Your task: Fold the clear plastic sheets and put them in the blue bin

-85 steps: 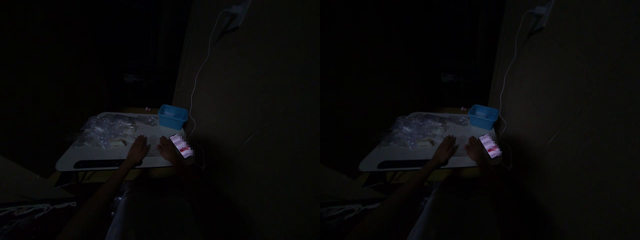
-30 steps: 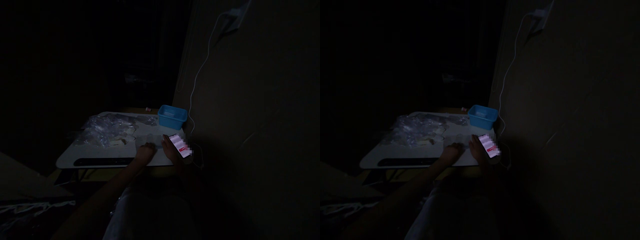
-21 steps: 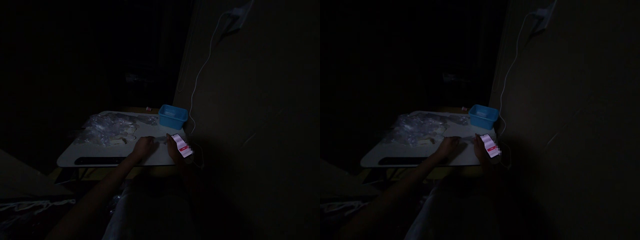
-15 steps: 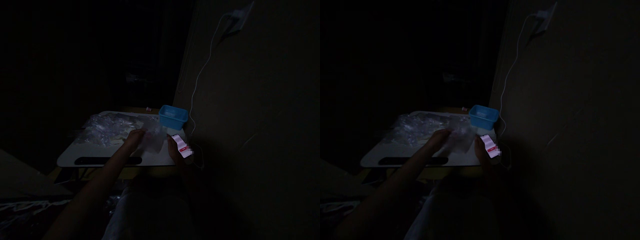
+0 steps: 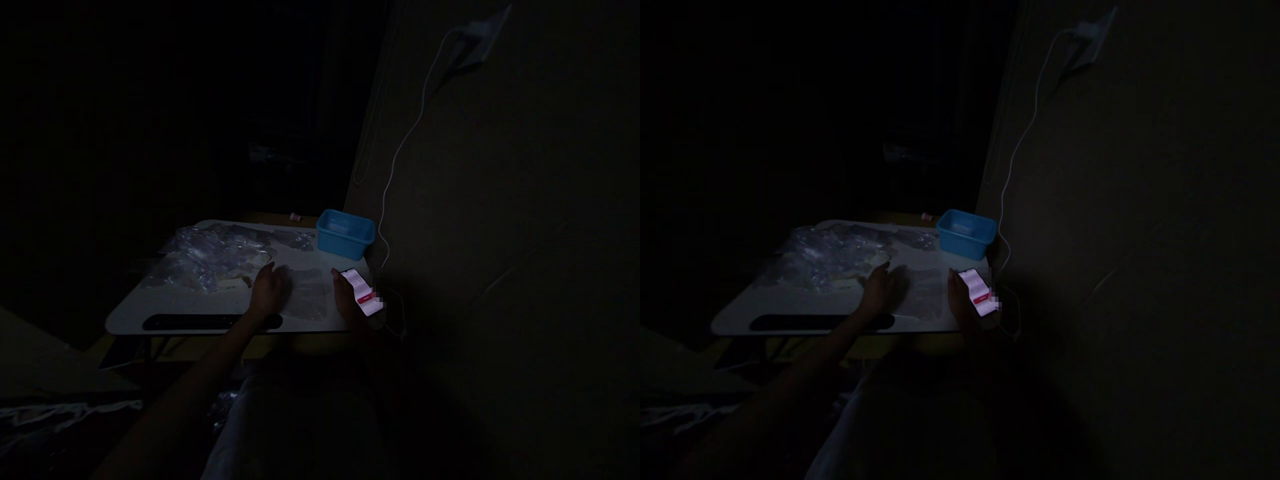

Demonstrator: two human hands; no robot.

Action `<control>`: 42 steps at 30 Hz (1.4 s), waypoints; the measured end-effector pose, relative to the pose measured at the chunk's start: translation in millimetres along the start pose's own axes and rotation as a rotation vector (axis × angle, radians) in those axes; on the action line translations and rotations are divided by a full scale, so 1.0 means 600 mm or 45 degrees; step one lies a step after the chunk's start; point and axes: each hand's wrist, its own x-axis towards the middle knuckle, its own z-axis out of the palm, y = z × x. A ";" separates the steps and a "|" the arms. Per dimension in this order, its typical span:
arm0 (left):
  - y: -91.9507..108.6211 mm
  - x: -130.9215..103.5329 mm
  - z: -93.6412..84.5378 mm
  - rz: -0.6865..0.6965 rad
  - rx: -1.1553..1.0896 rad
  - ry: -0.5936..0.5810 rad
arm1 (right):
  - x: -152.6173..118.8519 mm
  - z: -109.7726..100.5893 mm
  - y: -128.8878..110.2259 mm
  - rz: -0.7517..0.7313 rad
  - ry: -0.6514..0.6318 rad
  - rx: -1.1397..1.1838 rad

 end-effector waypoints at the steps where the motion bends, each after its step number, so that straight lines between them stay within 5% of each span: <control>1: 0.000 -0.001 -0.001 0.094 0.081 -0.024 | 0.000 0.000 -0.001 0.000 0.000 0.001; 6: 0.004 -0.019 0.015 0.433 0.457 -0.272 | -0.011 -0.013 -0.013 -0.035 -0.017 -0.001; 11: 0.008 -0.032 0.029 0.365 0.760 -0.335 | -0.017 -0.019 -0.036 -0.113 -0.083 -0.078; 21: 0.005 -0.032 0.031 0.376 0.835 -0.328 | -0.012 0.025 -0.114 -0.349 -0.470 -0.533; 32: 0.005 -0.033 0.033 0.361 0.836 -0.316 | -0.016 0.001 -0.057 -0.293 -0.429 -0.627; 42: 0.000 -0.033 0.032 0.404 0.799 -0.280 | -0.012 -0.005 -0.049 -0.275 -0.323 -0.527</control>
